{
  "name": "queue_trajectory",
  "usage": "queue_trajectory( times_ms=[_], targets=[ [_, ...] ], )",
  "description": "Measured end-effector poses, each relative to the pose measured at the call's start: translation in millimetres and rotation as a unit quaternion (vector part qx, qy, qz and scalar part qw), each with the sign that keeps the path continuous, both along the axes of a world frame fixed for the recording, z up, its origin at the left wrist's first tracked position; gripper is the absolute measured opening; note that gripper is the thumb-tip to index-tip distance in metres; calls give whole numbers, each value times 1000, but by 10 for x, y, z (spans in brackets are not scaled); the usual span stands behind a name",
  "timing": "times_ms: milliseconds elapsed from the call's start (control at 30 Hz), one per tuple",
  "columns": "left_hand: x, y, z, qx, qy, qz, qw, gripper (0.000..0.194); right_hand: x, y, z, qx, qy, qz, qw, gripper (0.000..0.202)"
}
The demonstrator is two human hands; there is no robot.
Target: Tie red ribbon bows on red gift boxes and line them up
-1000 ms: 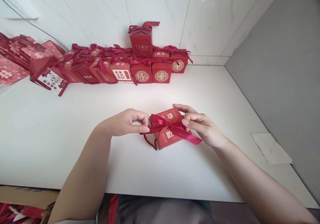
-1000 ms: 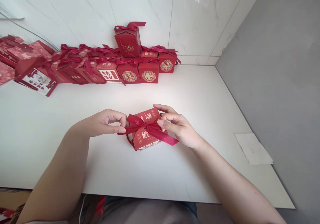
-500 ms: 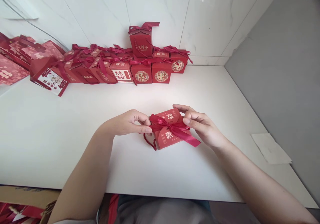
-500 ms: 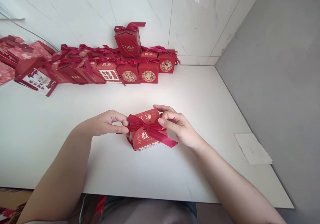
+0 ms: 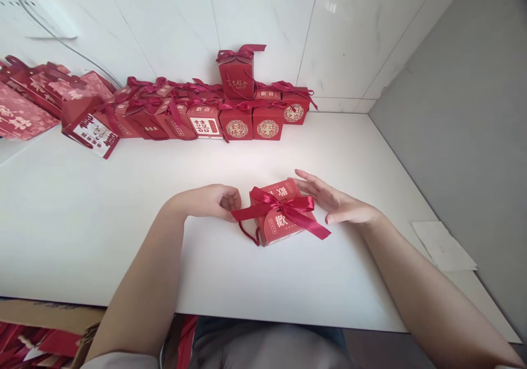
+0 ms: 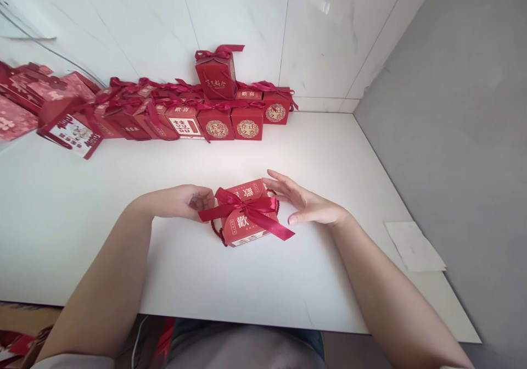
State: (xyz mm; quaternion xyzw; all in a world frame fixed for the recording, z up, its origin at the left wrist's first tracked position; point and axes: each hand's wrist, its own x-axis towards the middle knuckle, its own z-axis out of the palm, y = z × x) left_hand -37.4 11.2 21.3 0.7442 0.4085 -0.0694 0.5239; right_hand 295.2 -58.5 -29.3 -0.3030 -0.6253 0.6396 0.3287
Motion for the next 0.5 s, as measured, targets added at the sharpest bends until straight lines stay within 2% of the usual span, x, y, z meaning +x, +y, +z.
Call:
queue_trajectory(
  times_ms=[100,267,400,500],
  targets=[
    [30,31,-96,57,-29,39,997,24,41,3,-22,27,-56,37,997,121],
    [114,141,-382,200,-95,132,966,24,-161,-113,25,18,-102,10,995,123],
    [177,230,-597,225,-167,196,940,23,-313,-137,-26,62,-67,-50,995,116],
    [210,229,-641,228,-239,190,924,31,-354,-98,-107,139,-70,-129,979,106]
  ],
)
